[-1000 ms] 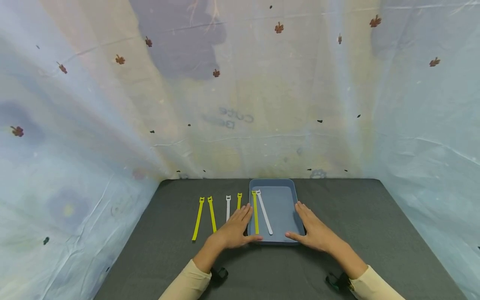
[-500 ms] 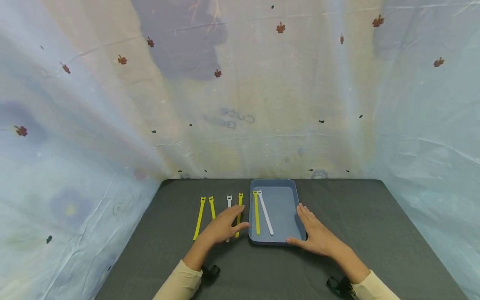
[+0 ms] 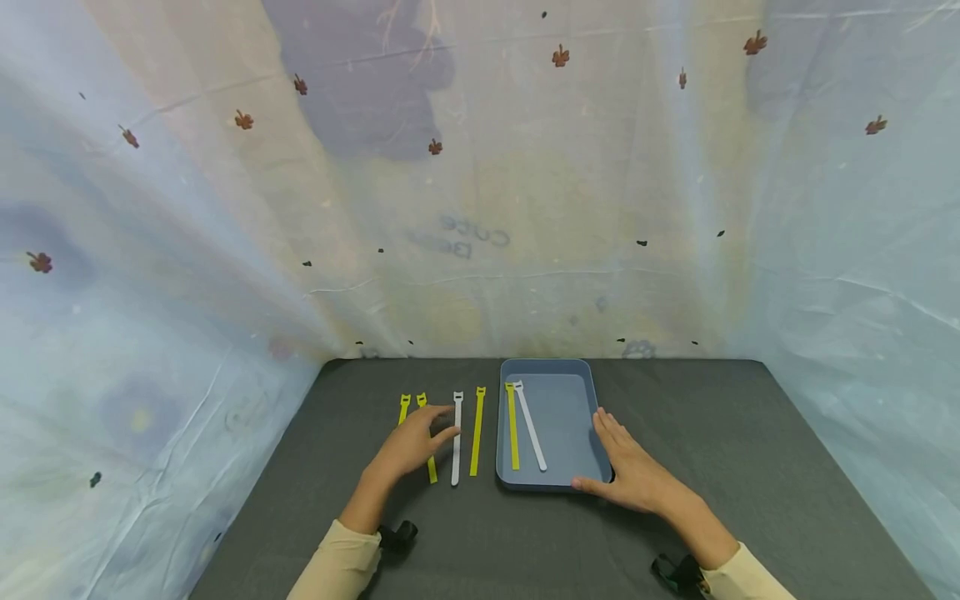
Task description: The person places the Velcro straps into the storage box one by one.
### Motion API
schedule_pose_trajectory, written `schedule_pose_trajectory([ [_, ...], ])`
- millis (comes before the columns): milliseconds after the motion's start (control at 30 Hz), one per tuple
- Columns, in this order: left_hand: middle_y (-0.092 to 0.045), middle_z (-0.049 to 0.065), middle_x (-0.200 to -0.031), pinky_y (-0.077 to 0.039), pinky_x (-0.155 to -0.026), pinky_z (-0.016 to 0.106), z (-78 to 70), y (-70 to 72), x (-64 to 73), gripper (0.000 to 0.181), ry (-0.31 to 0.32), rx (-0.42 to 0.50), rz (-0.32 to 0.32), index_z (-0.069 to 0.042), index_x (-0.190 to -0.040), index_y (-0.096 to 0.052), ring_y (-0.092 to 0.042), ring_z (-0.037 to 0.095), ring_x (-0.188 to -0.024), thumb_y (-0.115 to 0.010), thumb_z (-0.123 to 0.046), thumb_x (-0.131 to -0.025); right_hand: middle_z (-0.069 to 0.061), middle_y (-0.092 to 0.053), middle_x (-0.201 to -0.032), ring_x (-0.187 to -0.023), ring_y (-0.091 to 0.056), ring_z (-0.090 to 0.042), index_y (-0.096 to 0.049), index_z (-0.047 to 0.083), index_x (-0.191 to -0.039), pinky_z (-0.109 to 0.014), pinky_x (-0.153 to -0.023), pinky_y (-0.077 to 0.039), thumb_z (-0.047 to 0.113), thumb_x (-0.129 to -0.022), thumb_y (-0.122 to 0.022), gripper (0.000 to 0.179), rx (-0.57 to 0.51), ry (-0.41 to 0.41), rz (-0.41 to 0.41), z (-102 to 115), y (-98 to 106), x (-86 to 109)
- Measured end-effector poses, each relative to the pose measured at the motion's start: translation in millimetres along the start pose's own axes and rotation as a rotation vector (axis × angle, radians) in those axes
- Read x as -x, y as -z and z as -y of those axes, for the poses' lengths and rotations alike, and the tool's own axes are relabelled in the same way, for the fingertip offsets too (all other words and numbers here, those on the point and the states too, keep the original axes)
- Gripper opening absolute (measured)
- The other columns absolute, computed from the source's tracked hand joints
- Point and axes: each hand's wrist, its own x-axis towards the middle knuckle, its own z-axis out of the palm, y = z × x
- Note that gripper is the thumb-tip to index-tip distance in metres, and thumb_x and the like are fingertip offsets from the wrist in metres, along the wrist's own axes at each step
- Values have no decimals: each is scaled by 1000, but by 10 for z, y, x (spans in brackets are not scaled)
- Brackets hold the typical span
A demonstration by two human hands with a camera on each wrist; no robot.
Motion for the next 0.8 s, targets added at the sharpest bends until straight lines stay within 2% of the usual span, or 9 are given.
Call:
schedule_pose_trajectory([
  [167, -69, 11, -130, -58, -92, 54, 122, 104, 5, 49, 40, 9, -57, -6, -145, -65, -68, 29, -113, -72, -35, -106, -28, -14, -176, -162, -17, -49, -19, -8, -167, -69, -124, -28, 72, -91, -72, 123, 3, -3, -2, -12, -9, 14],
  [300, -69, 8, -123, -58, -90, 51, 230, 165, 10, 45, 94, 9, -87, -4, -141, -66, -67, 26, -108, -73, -30, -105, -28, -14, -176, -162, -17, -49, -19, -8, -167, -69, -125, -27, 72, -92, -72, 122, -2, -7, -2, -9, -7, 17],
  [533, -68, 11, -117, -59, -84, 48, 387, 261, 6, 36, 164, 20, -70, 0, -133, -68, -67, 30, -104, -74, -21, -105, -29, -13, -176, -161, -17, -51, -19, -9, -167, -70, -124, -27, 72, -92, -72, 122, -14, -8, 1, 8, 6, 20],
  [800, -68, 18, -118, -57, -90, 54, 481, 324, -9, 43, 245, 35, -54, 5, -137, -63, -67, 35, -107, -77, -17, -102, -28, -12, -176, -162, -15, -50, -17, -7, -168, -70, -125, -26, 71, -92, -73, 123, -28, -19, 21, 20, 20, 23],
])
